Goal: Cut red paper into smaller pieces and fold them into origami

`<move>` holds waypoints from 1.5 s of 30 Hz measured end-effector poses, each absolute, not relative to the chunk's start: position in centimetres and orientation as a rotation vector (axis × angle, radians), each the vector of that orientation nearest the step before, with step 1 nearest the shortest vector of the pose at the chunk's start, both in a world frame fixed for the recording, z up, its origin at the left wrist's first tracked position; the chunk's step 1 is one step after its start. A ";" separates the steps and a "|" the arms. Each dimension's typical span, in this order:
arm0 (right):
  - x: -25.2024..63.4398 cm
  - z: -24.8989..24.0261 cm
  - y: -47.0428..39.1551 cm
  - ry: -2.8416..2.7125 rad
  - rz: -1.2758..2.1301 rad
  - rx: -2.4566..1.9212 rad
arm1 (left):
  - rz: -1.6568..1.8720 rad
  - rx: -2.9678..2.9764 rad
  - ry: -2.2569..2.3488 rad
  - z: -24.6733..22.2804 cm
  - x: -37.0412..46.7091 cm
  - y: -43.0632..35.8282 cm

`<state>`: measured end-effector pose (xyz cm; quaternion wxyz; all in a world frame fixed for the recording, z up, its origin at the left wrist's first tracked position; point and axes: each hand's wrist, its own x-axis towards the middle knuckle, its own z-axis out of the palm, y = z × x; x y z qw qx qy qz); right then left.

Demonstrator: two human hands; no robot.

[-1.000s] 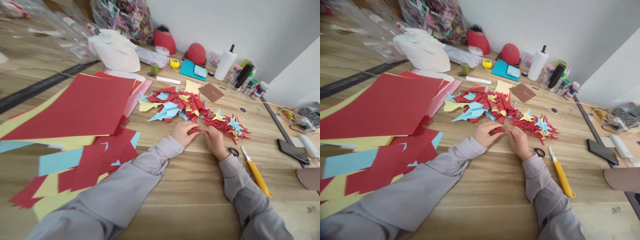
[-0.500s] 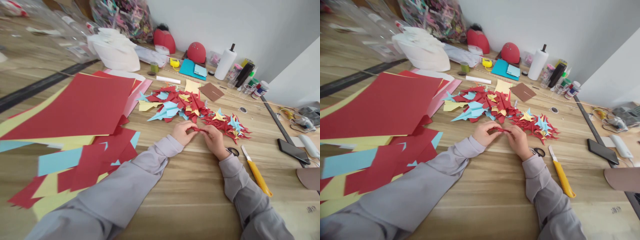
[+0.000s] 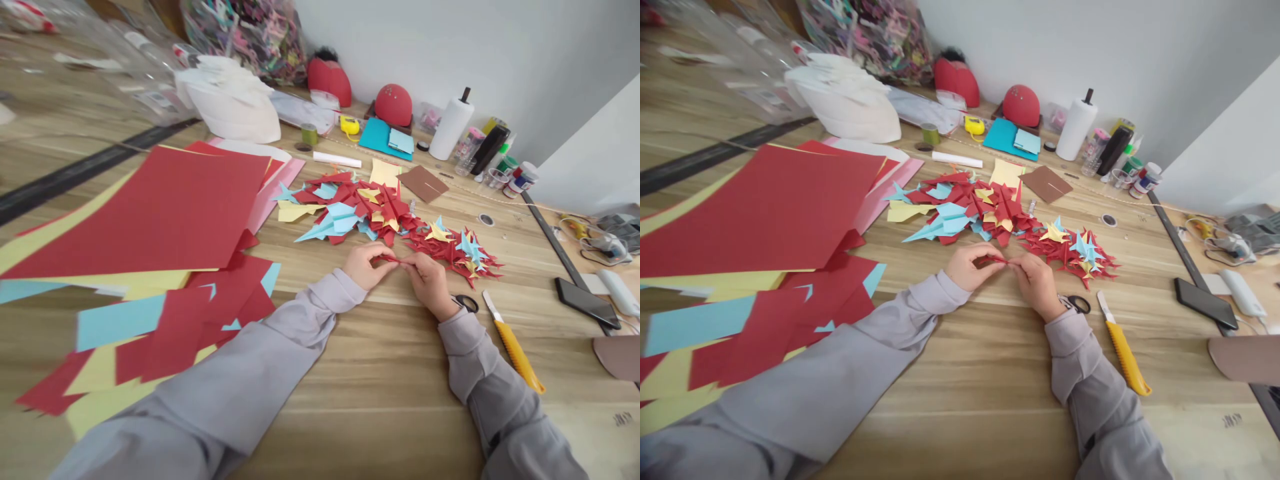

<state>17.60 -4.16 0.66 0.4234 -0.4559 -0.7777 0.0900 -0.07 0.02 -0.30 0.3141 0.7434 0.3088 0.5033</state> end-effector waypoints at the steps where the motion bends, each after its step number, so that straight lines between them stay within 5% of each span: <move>1: 17.6 0.7 -4.2 -1.950 0.228 -1.141 | 1.322 1.938 0.821 -0.3 -0.1 0.1; 45: 17.1 0.9 -4.3 -1.656 0.709 -1.287 | 1.151 1.712 0.865 0.2 -0.1 0.0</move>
